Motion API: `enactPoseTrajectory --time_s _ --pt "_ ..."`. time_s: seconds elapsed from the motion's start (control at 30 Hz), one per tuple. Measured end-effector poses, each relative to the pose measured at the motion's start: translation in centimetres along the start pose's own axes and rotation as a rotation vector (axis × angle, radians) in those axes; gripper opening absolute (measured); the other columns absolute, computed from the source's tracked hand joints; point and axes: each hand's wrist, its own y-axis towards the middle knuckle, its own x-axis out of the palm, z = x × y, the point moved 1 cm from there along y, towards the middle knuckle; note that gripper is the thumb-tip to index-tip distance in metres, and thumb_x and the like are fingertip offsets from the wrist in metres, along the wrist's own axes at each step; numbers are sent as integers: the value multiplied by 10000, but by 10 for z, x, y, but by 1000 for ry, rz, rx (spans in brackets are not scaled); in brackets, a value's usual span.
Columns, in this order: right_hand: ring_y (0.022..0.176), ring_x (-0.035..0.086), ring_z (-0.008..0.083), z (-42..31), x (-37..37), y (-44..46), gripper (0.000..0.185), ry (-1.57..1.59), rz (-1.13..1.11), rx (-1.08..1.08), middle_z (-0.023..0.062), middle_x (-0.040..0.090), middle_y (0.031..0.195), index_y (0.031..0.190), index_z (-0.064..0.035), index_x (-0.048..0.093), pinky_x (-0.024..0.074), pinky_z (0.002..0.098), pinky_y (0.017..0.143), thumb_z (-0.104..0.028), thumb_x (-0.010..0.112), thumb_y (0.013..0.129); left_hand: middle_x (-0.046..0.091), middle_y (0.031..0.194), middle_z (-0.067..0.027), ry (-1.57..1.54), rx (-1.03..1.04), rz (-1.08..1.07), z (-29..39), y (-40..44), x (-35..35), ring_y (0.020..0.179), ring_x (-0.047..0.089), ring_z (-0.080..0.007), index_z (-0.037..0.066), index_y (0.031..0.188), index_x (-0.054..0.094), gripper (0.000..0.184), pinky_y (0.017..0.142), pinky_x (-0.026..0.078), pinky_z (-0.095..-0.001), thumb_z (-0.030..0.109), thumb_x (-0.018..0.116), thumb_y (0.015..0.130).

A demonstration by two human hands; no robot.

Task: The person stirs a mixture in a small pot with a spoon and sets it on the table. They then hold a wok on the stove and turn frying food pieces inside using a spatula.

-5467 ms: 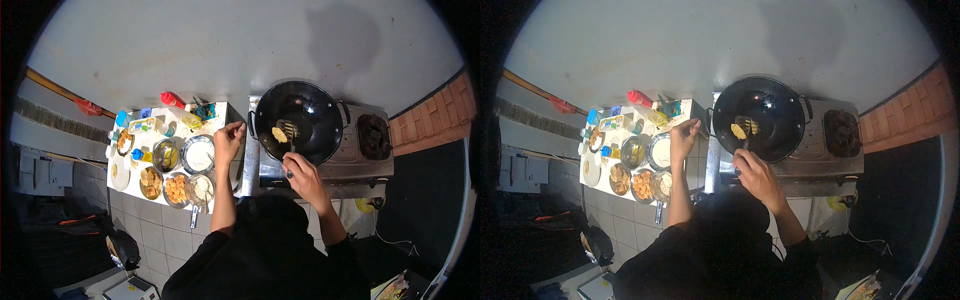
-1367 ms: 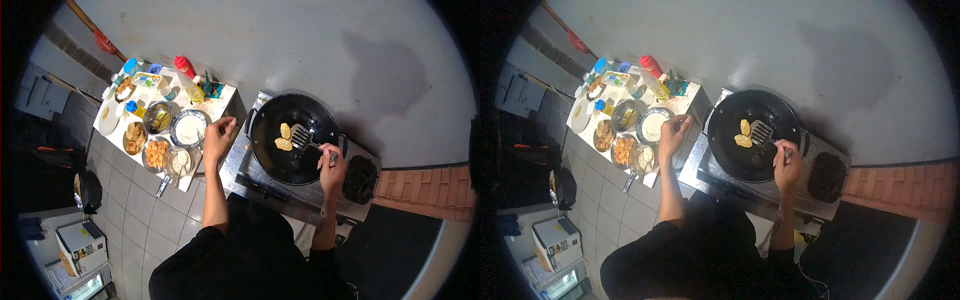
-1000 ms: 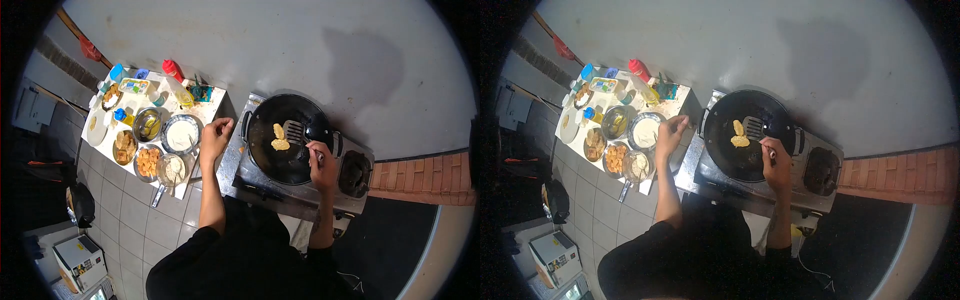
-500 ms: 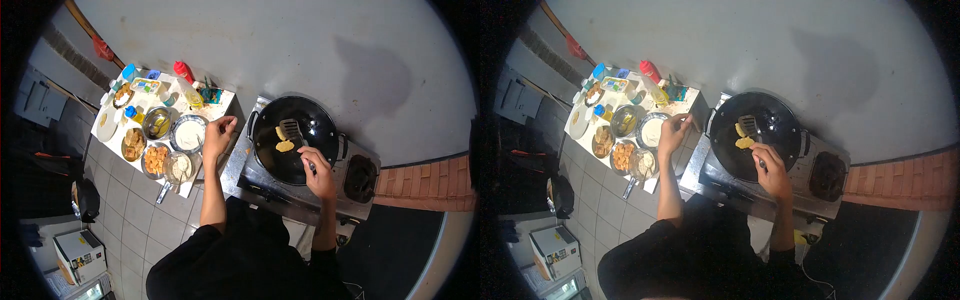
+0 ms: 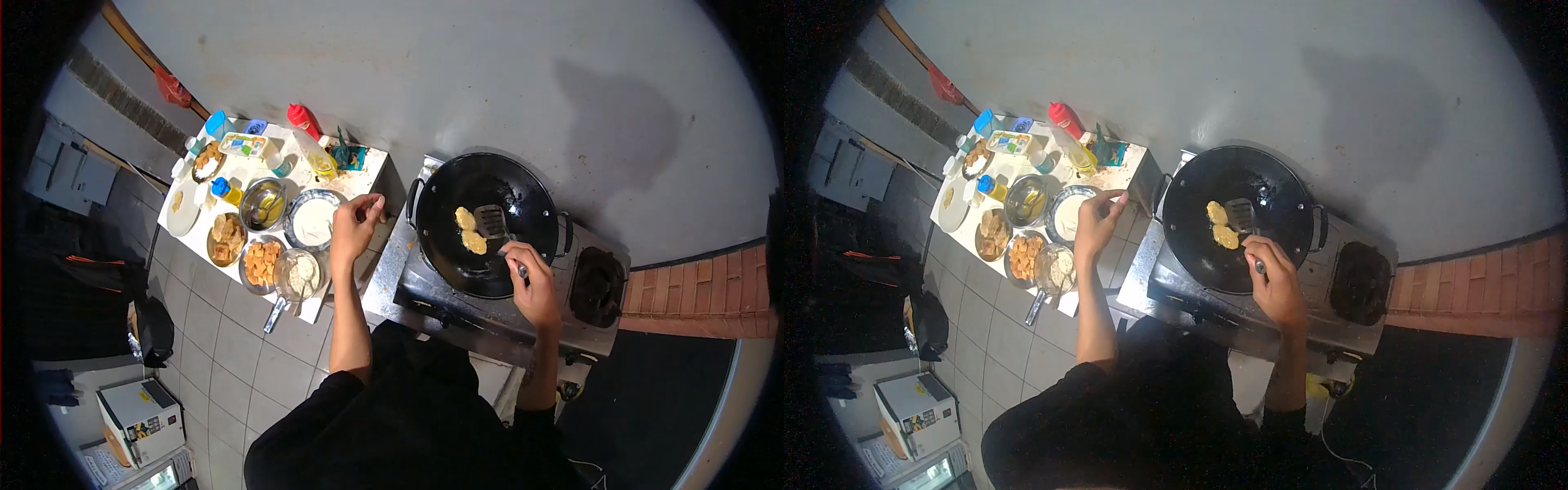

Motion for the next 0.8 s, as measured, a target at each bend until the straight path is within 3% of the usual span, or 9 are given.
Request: enactPoseTrajectory --time_s 0.27,0.37,0.43,0.53,0.8 --pt "954 641 312 9 -12 -20 86 -68 180 66 155 639 1054 1008 0 570 487 340 843 9 571 923 595 621 -39 -22 -42 -5 -1 3 -2 588 483 -76 -50 1027 705 286 574 426 -257 214 687 919" --pt "908 640 251 13 -14 -26 64 -123 276 85 125 650 1022 994 -7 579 485 326 811 2 567 931 580 616 -38 -37 -31 -13 -1 4 0 583 471 -80 -44 1030 707 293 566 422 -265 224 695 913" --pt "861 620 182 10 -13 -27 49 -47 353 188 99 651 990 980 -10 582 476 289 766 7 567 936 577 617 -36 29 -19 -18 -4 7 2 578 465 -84 -40 1035 707 299 559 417 -269 232 697 911" --pt "829 600 150 16 2 -32 41 100 404 277 89 649 970 967 -6 577 468 263 728 19 572 935 574 617 -33 43 17 -38 -6 9 6 576 462 -88 -35 1045 706 306 555 416 -274 240 697 910" --pt "781 601 121 28 12 -37 36 83 408 215 84 649 939 968 1 577 466 237 686 24 572 940 636 646 -50 0 32 -78 9 7 9 585 499 -79 -56 1047 694 296 572 429 -257 211 684 919"
